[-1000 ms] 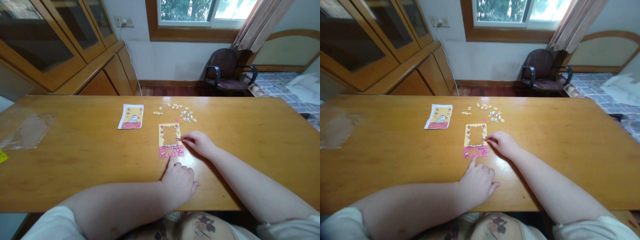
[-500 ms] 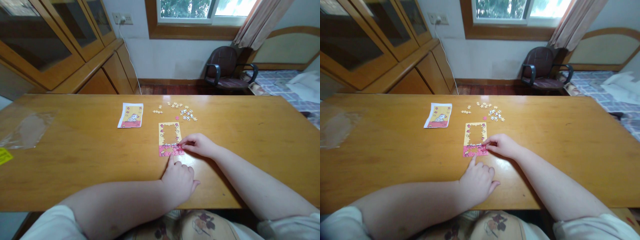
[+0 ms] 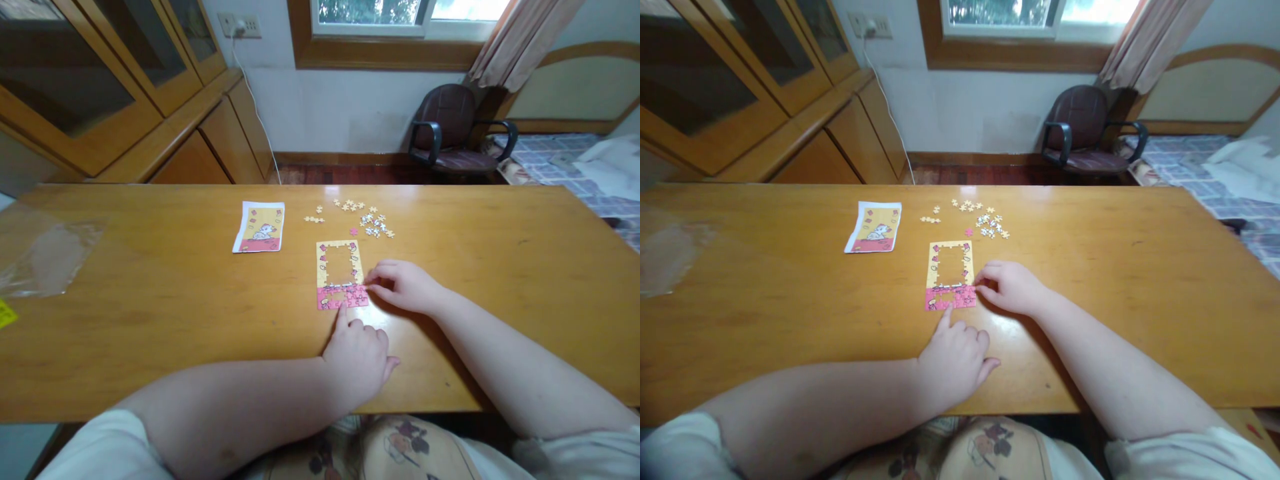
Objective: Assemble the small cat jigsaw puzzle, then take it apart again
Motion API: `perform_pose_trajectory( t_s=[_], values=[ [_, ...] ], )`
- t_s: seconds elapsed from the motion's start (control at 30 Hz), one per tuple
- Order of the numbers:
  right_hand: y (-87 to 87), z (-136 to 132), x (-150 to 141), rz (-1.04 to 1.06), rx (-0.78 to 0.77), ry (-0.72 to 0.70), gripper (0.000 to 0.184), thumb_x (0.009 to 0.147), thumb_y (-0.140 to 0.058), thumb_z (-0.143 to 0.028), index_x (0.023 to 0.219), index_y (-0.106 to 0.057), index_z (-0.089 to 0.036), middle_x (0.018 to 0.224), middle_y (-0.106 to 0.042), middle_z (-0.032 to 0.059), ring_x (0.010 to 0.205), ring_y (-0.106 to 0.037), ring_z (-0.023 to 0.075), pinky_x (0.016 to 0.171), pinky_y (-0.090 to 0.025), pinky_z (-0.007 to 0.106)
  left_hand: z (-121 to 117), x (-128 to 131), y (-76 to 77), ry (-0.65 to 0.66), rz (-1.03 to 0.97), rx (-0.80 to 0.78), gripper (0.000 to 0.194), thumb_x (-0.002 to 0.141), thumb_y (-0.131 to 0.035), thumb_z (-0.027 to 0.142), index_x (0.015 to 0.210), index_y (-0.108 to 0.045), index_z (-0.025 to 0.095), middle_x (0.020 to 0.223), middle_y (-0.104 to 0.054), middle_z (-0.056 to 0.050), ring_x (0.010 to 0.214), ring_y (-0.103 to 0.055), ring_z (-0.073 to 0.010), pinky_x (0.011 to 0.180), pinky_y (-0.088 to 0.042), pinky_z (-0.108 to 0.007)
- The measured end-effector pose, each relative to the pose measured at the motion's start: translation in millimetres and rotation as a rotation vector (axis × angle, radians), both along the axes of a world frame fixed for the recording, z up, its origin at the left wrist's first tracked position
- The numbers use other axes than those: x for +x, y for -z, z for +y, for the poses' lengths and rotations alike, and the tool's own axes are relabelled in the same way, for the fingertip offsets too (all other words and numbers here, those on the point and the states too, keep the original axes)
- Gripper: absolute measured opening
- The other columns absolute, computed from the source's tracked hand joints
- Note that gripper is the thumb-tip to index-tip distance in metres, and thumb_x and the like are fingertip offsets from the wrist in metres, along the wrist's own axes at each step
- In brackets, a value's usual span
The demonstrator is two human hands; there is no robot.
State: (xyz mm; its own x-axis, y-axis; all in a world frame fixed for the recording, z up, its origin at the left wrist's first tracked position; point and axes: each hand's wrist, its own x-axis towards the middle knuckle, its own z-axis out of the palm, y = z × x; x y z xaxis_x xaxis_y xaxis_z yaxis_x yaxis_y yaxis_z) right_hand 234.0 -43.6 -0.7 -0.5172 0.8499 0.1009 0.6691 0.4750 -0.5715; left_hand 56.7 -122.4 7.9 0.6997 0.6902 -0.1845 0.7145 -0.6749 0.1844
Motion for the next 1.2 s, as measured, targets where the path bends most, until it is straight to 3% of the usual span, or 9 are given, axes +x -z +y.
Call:
perform_pose_trajectory(
  t_s=[0.13, 0.33, 0.73, 1.2],
  values=[
    [1.4, -2.6, -6.4, -0.042, 0.005, -0.026, 0.019, 0.085, -0.061, -0.034, 0.094, -0.069, -0.020, 0.085, -0.067, 0.0052, 0.076, -0.062, 0.0158, 0.069, -0.049, 0.028, 0.0, 0.2, -1.3, 0.001, 0.006, -0.005, 0.041, 0.088, -0.048, 0.052, 0.091, -0.067, 0.015, 0.079, -0.069, -0.009, 0.079, -0.061, -0.0249, 0.102, -0.026, -0.057],
    [5.3, -3.8, -11.9, -0.062, 0.020, -0.104, 0.019, 0.088, -0.058, -0.030, 0.101, -0.069, -0.021, 0.095, -0.066, 0.0069, 0.084, -0.062, 0.0169, 0.074, -0.049, 0.029, -0.4, 0.3, -1.3, -0.002, 0.008, -0.003, 0.042, 0.088, -0.048, 0.052, 0.091, -0.067, 0.014, 0.079, -0.069, -0.010, 0.078, -0.061, -0.0247, 0.102, -0.026, -0.056],
    [10.7, -2.9, -11.3, 0.003, 0.031, -0.142, 0.021, 0.093, -0.052, -0.027, 0.100, -0.072, -0.024, 0.094, -0.066, 0.0059, 0.083, -0.062, 0.0147, 0.074, -0.049, 0.027, -0.5, 0.5, 1.0, 0.005, -0.007, -0.006, 0.041, 0.088, -0.050, 0.052, 0.091, -0.066, 0.014, 0.079, -0.069, -0.010, 0.078, -0.062, -0.0254, 0.100, -0.027, -0.058],
    [2.9, -0.5, -5.5, -0.033, 0.054, -0.076, 0.020, 0.087, -0.052, -0.021, 0.098, -0.069, -0.019, 0.094, -0.066, 0.0068, 0.086, -0.063, 0.0168, 0.077, -0.050, 0.029, -0.1, 0.3, -0.5, 0.008, 0.001, -0.023, 0.041, 0.088, -0.050, 0.051, 0.093, -0.066, 0.013, 0.080, -0.068, -0.010, 0.079, -0.061, -0.0254, 0.101, -0.025, -0.058]
  ],
)
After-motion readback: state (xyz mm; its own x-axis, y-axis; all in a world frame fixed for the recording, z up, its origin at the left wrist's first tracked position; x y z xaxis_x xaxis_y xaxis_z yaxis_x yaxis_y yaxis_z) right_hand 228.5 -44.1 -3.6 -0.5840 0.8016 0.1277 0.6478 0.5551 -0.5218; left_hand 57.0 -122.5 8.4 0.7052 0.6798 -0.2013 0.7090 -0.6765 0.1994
